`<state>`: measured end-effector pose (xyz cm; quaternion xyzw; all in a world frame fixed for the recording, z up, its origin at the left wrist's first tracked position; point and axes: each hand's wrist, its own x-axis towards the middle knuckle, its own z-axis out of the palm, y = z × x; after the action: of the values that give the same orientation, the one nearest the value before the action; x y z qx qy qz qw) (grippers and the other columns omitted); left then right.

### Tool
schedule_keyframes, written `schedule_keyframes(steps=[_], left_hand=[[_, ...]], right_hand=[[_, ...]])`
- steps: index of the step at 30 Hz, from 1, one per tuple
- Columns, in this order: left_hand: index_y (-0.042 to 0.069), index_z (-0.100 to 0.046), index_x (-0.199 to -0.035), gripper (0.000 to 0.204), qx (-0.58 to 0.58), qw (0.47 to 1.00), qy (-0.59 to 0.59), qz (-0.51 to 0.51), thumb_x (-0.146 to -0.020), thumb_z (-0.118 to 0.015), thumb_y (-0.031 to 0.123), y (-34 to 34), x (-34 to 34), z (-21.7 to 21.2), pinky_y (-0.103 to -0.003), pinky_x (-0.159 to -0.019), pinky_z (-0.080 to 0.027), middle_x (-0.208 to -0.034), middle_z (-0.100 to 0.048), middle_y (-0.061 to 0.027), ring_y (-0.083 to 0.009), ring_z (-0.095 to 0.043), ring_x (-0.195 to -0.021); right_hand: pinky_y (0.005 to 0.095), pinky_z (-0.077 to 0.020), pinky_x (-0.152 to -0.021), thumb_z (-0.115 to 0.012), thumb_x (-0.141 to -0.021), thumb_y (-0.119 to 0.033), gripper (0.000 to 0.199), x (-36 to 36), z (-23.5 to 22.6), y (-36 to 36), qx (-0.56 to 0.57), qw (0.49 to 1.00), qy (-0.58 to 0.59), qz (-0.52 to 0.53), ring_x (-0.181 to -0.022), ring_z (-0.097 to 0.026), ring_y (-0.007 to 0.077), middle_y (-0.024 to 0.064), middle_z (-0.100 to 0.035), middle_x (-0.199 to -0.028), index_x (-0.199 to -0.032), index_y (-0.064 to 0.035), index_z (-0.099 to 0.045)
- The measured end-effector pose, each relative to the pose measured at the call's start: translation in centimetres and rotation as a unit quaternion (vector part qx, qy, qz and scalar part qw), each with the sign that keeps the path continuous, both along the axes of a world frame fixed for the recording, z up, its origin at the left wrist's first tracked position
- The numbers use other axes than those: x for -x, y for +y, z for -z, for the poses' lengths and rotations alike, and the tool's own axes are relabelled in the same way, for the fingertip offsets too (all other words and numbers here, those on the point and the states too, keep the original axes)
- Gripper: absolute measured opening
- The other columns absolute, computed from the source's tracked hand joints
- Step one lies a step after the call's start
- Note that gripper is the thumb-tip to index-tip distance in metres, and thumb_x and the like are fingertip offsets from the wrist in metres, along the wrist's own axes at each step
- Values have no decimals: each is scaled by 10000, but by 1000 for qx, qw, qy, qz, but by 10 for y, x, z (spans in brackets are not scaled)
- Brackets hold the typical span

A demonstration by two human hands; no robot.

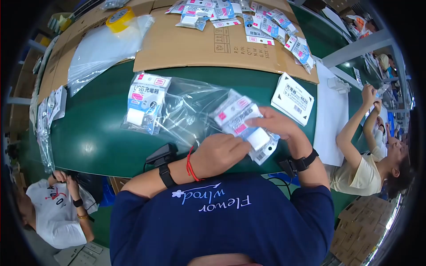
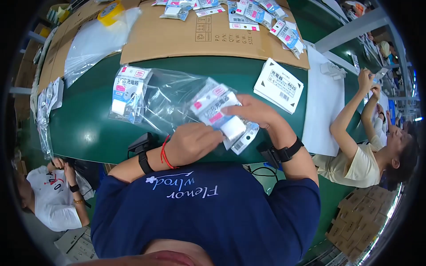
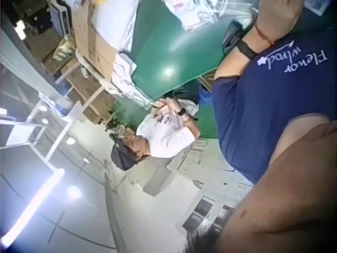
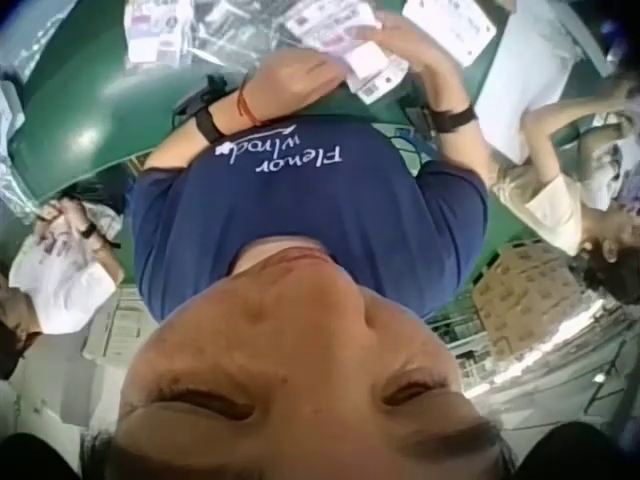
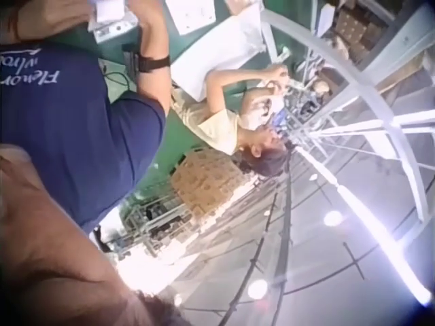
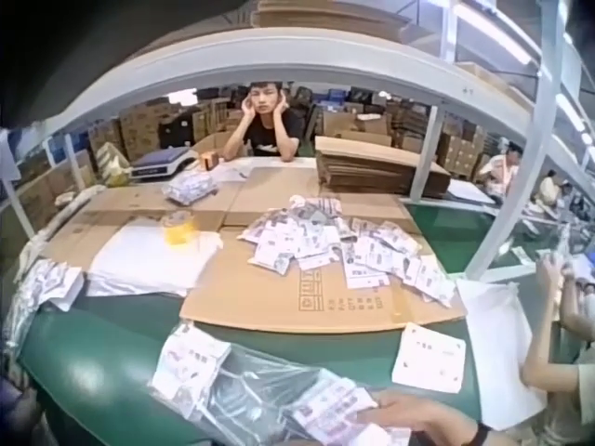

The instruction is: Placing multiple individual product packets into larger plastic bags at an assembly station.

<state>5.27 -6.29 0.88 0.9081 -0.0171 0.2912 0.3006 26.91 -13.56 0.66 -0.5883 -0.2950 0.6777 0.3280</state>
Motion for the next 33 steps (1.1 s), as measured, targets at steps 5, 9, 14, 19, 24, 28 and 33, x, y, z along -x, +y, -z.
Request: schedule_keyframes(steps=[5,9,14,19,24,28,33], left_hand=[[44,-624,-885,127,95,989,-49,101,-813,-690,125,1,2,-2,-298,-519,-454,-691,-571,-57,-187,-573,-584],[35,-627,-968,177,397,854,266,207,-868,-663,178,20,34,-16,-266,-510,-443,-742,-595,-35,-105,-566,-600],[26,-588,-1084,294,661,612,414,131,-901,-637,252,2,47,19,-206,-483,-428,-832,-618,-24,-54,-579,-640],[18,-528,-1170,379,806,480,331,105,-913,-620,282,-13,33,13,-167,-472,-434,-832,-618,-33,-62,-602,-654],[8,-505,-1198,399,803,482,342,77,-925,-599,283,-26,12,27,-169,-468,-443,-824,-616,-49,-70,-609,-666],[5,-530,-1169,366,809,490,317,76,-949,-550,297,-31,-1,38,-183,-473,-445,-849,-628,-68,-82,-611,-675],[1,-540,-1170,382,792,494,337,123,-972,-491,325,-37,-4,46,-196,-487,-448,-871,-637,-83,-95,-608,-678]], right_hand=[[266,-469,-850,-635,-885,-189,390,6,5,9,-43,997,33,-59,-957,-583,100,44,-640,-1076,-1219,-5,-551],[274,-463,-866,-644,-877,-178,407,3,4,2,-62,994,-3,-87,-986,-577,109,58,-631,-1109,-1232,-4,-544],[287,-462,-877,-652,-872,-177,425,3,3,13,-75,990,-52,-104,-1007,-576,130,72,-625,-1131,-1241,-2,-536],[295,-467,-876,-658,-866,-176,424,14,8,35,-70,991,-20,-112,-1011,-582,138,80,-627,-1136,-1233,0,-541],[286,-469,-873,-661,-865,-188,420,16,14,51,-55,992,4,-114,-1004,-589,134,82,-630,-1135,-1220,5,-544],[283,-468,-874,-655,-872,-205,414,16,18,59,-76,988,15,-134,-1007,-592,135,78,-634,-1123,-1210,9,-546],[289,-465,-883,-643,-881,-215,402,40,15,65,-48,995,31,-87,-1001,-593,133,69,-636,-1112,-1206,3,-554]])
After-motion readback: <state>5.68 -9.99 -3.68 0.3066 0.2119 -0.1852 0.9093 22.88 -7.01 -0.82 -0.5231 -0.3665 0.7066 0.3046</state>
